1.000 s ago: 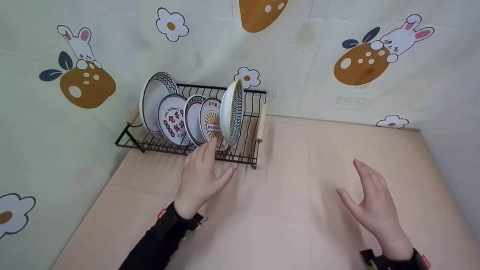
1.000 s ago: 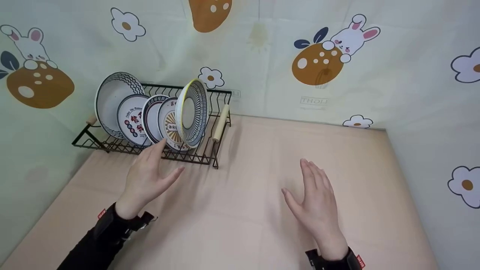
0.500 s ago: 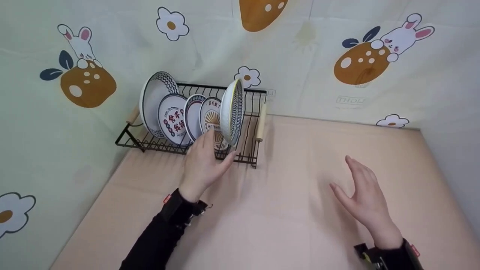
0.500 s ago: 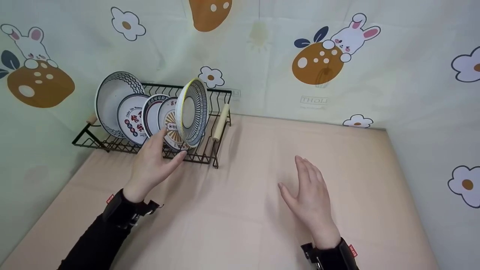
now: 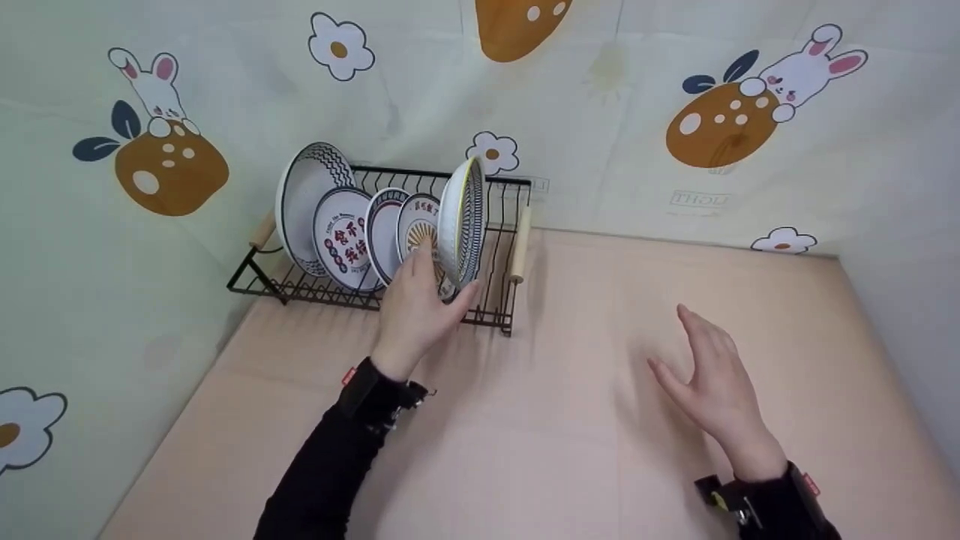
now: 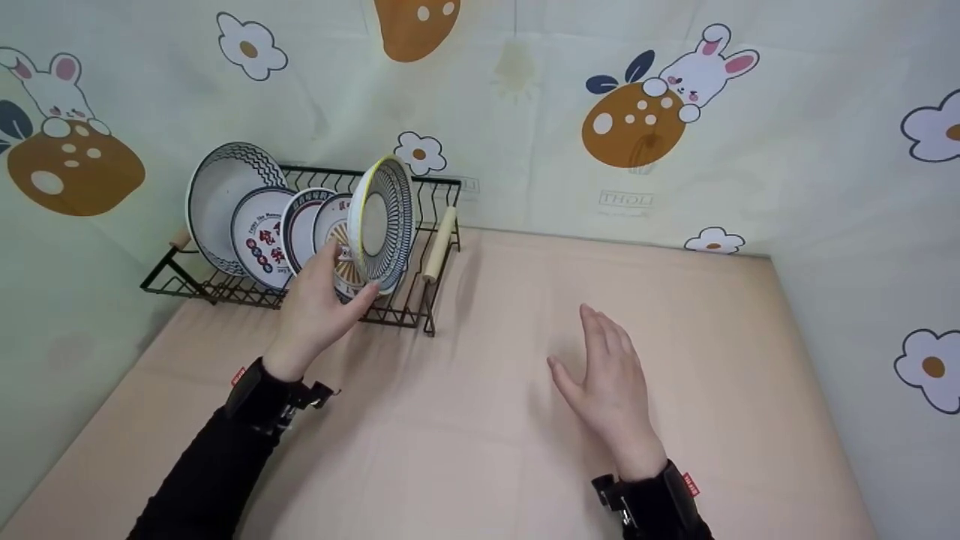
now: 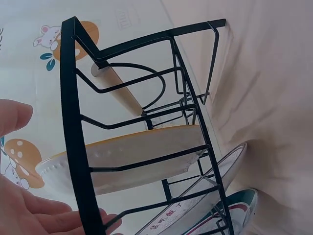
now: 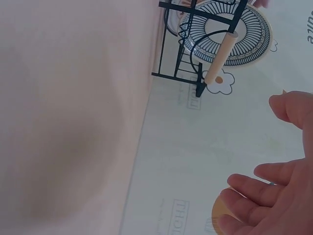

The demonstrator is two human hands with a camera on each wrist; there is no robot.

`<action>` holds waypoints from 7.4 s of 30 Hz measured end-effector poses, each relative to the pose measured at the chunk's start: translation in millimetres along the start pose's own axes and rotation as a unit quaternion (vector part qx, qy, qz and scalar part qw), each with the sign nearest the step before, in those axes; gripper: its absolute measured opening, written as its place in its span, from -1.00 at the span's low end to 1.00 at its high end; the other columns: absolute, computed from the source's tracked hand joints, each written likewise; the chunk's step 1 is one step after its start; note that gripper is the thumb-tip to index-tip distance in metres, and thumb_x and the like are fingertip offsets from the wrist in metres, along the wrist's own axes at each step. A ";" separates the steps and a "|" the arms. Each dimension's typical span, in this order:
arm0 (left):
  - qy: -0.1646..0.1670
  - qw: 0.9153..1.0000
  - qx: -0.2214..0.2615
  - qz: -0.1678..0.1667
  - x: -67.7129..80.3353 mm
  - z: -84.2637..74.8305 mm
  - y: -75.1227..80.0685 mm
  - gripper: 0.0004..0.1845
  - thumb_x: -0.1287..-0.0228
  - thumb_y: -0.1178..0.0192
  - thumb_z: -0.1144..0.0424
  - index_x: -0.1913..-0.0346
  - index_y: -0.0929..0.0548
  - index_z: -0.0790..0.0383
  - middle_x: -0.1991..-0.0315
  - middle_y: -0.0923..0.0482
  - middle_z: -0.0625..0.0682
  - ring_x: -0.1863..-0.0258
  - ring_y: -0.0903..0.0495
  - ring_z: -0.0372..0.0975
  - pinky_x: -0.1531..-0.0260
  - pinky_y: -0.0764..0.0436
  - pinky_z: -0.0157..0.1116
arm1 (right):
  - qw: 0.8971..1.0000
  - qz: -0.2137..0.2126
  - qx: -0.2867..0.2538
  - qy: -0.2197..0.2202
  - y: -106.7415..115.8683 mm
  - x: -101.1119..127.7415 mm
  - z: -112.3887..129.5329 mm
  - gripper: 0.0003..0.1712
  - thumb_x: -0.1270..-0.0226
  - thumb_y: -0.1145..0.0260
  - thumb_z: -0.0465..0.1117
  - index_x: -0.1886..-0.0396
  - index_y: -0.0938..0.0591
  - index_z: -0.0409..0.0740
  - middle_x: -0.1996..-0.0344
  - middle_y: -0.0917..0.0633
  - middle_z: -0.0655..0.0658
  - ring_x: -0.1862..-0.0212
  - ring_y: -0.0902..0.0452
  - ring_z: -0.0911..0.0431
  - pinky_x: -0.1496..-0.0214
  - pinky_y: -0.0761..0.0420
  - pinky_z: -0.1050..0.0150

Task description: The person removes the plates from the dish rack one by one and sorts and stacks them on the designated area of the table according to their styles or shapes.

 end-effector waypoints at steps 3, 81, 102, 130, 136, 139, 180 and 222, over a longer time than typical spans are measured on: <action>0.013 1.000 0.016 0.001 -5.4 0.2 -3.8 0.04 -0.13 -0.38 -0.14 -0.46 -0.17 0.45 -0.24 -0.44 0.35 -0.11 -0.53 0.09 -0.05 -0.60 0.01 | 1.000 0.003 0.004 0.000 -3.1 -2.5 -0.9 -0.13 -0.10 -0.50 -0.27 -0.37 -0.34 -0.45 -0.20 -0.51 -0.45 -0.23 -0.35 -0.34 -0.28 -0.30 -0.24; 0.123 0.980 0.123 -0.098 -29.8 7.7 -8.7 -0.52 -0.14 -0.02 0.63 -0.18 -0.29 0.57 -0.02 -0.52 0.50 -0.02 -0.58 0.21 -0.03 -0.61 0.00 | 0.998 0.042 -0.041 -0.036 -53.5 -43.4 15.6 -0.18 -0.25 -0.41 -0.18 -0.41 -0.30 -0.42 -0.25 -0.48 -0.41 -0.30 -0.31 -0.30 -0.36 -0.28 -0.13; 0.091 0.945 0.266 -0.165 -24.0 -20.0 16.8 -0.51 -0.10 0.06 0.63 -0.18 -0.31 0.57 -0.08 -0.52 0.42 -0.04 -0.60 0.07 0.01 -0.65 -0.17 | 0.994 0.034 -0.078 -0.067 -50.0 -57.5 21.6 -0.24 -0.35 -0.35 -0.17 -0.43 -0.30 -0.39 -0.30 -0.47 -0.34 -0.36 -0.27 -0.21 -0.39 -0.25 -0.11; 0.001 0.863 0.502 -0.054 -5.6 -60.6 -4.7 -0.28 -0.04 0.15 0.74 -0.38 -0.28 0.44 -0.21 -0.48 0.27 -0.17 -0.54 0.00 -0.18 -0.54 -0.15 | 0.971 0.007 -0.211 -0.115 -54.4 -64.5 27.9 -0.34 -0.44 -0.23 -0.25 -0.43 -0.27 -0.41 -0.27 -0.50 -0.32 -0.34 -0.35 -0.12 -0.42 -0.30 0.01; 0.018 0.852 0.522 -0.029 -0.7 -63.3 -12.5 -0.23 -0.02 0.17 0.75 -0.42 -0.22 0.41 -0.25 -0.44 0.28 -0.20 -0.52 0.02 -0.19 -0.52 -0.16 | 0.956 0.010 -0.264 -0.130 -55.7 -65.9 28.5 -0.38 -0.48 -0.18 -0.26 -0.43 -0.26 -0.41 -0.23 -0.52 -0.33 -0.29 -0.41 -0.09 -0.37 -0.38 0.06; 0.024 0.850 0.526 -0.018 2.2 -65.4 -16.8 -0.25 -0.01 0.16 0.73 -0.39 -0.26 0.44 -0.21 -0.47 0.29 -0.18 -0.53 0.01 -0.19 -0.53 -0.16 | 0.949 0.008 -0.288 -0.130 -55.6 -65.8 29.1 -0.40 -0.50 -0.15 -0.29 -0.43 -0.26 -0.42 -0.21 -0.53 -0.34 -0.26 -0.44 -0.09 -0.34 -0.42 0.08; 0.044 0.804 0.573 0.151 28.2 -82.1 -55.3 -0.36 -0.34 0.04 0.50 -0.47 -0.11 0.43 -0.17 -0.48 0.40 -0.01 -0.64 0.11 0.07 -0.68 -0.08 | 0.903 -0.076 -0.394 -0.150 -31.5 -45.2 24.0 -0.56 -0.51 0.05 -0.43 -0.31 -0.40 -0.46 0.12 -0.65 -0.37 0.25 -0.70 0.10 0.29 -0.71 0.32; -0.005 0.943 0.309 0.121 23.0 -57.6 -13.9 -0.46 -0.41 -0.16 0.22 -0.31 -0.34 0.46 -0.14 -0.56 0.23 -0.09 -0.58 -0.06 -0.18 -0.50 -0.13 | 0.878 -0.131 -0.347 -0.303 0.5 -14.2 -43.1 -0.59 -0.45 0.02 -0.39 -0.19 -0.45 -0.55 0.37 -0.71 0.01 0.39 -0.68 0.21 0.38 -0.70 0.37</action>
Point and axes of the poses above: each hand's wrist, its own x-axis away from the middle knuckle, its own y-axis out of the back of the hand, z = x × y, the point moved 5 cm from there along -x, towards the middle knuckle
